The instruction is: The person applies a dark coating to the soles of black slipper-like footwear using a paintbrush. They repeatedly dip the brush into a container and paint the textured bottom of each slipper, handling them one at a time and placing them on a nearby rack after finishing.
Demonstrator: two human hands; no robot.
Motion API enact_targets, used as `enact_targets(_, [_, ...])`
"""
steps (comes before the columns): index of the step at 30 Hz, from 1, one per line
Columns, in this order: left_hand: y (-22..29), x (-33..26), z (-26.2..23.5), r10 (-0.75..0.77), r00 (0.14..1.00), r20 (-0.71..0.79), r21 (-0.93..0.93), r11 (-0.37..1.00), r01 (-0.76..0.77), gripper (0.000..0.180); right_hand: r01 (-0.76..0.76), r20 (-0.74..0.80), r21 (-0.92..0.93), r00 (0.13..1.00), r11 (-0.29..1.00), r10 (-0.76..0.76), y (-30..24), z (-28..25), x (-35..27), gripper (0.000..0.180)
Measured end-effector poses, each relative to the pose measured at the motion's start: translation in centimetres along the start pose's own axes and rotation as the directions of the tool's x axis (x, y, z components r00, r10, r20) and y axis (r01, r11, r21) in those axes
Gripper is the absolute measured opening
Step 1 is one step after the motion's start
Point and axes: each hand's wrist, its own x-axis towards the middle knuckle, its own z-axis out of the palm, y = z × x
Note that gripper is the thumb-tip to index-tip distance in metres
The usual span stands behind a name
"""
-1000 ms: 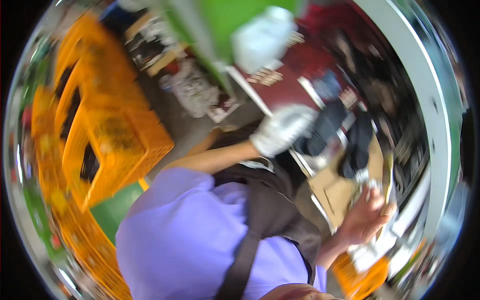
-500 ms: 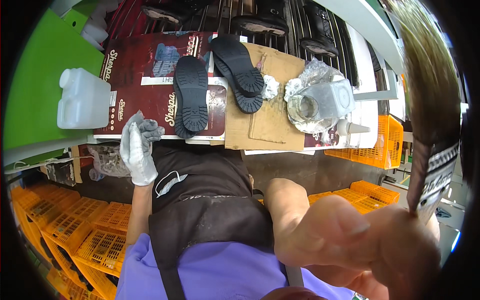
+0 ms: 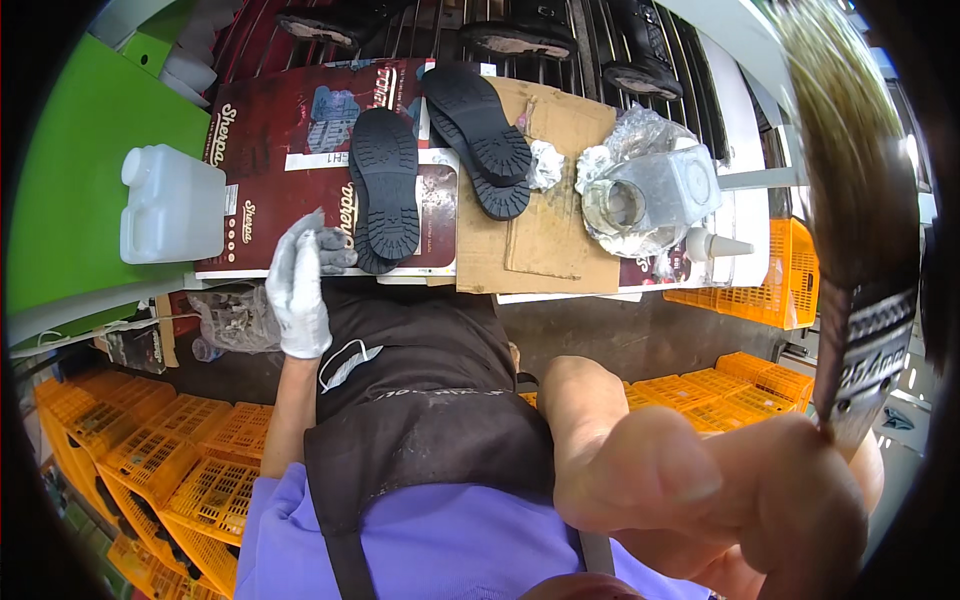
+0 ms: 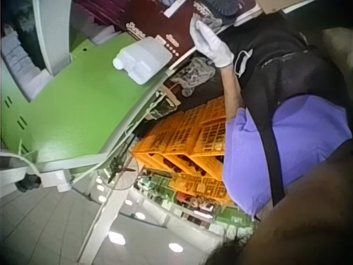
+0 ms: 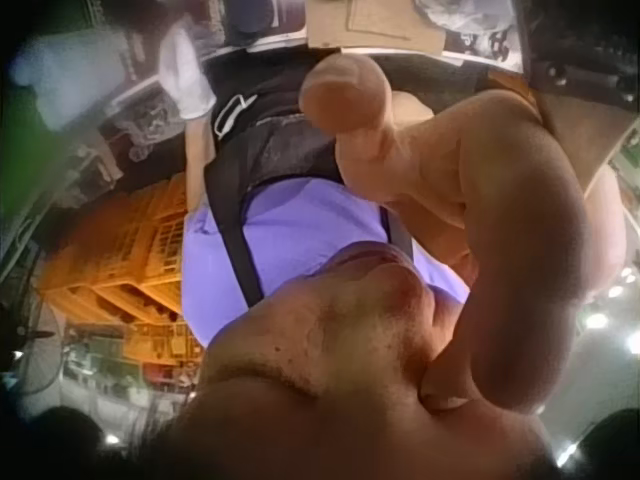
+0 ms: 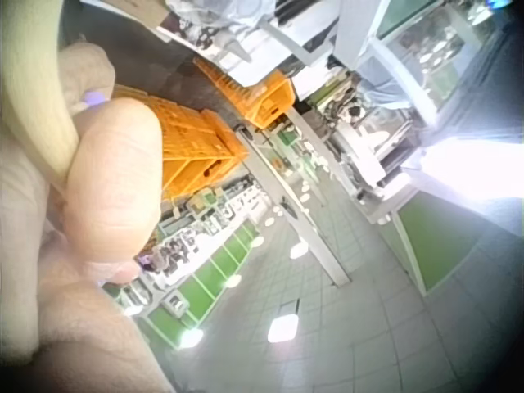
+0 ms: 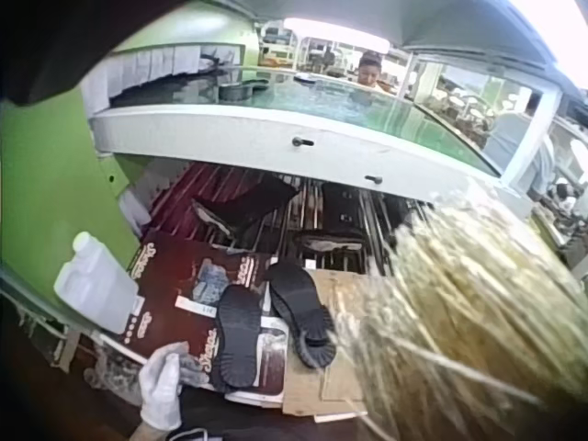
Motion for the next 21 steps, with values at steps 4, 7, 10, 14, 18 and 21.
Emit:
enact_targets(4, [0.0, 0.7, 1.3, 0.012, 0.996, 0.086, 0.002, 1.000, -0.013, 0.030, -0.023, -0.022, -0.016, 1.000, 1.000, 0.022, -0.1, 0.0, 0.1, 0.032])
enact_targets(7, [1.2, 1.6, 3.6, 0.154, 0.958, 0.241, 0.107, 0.977, -0.184, 0.029, -0.059, -0.093, -0.016, 0.994, 0.998, 0.057, -0.5, -1.3, -0.5, 0.034])
enact_targets(10, [1.9, 3.8, 7.3, 0.358, 0.839, 0.409, 0.362, 0.781, -0.509, 0.036, -0.247, -0.018, -0.041, 0.969, 0.968, 0.247, 2.5, -3.7, 2.9, 0.033])
enact_targets(14, [3.0, 6.7, 14.5, 0.289, 0.833, 0.472, 0.710, 0.436, -0.554, 0.073, -0.254, -0.307, -0.257, 0.936, 0.932, 0.171, 5.4, -7.7, 4.3, 0.051])
enact_targets(18, [1.6, 9.1, 18.6, -0.046, 0.809, 0.585, 0.794, 0.234, -0.561, 0.074, -0.321, -0.410, -0.586, 0.909, 0.744, 0.069, 2.7, -14.6, 4.0, 0.047])
enact_targets(21, [1.6, 9.4, 17.9, -0.067, 0.792, 0.607, 0.775, 0.273, -0.571, 0.061, -0.414, -0.431, -0.833, 0.902, 0.366, 0.038, -1.3, -18.5, 4.3, 0.042])
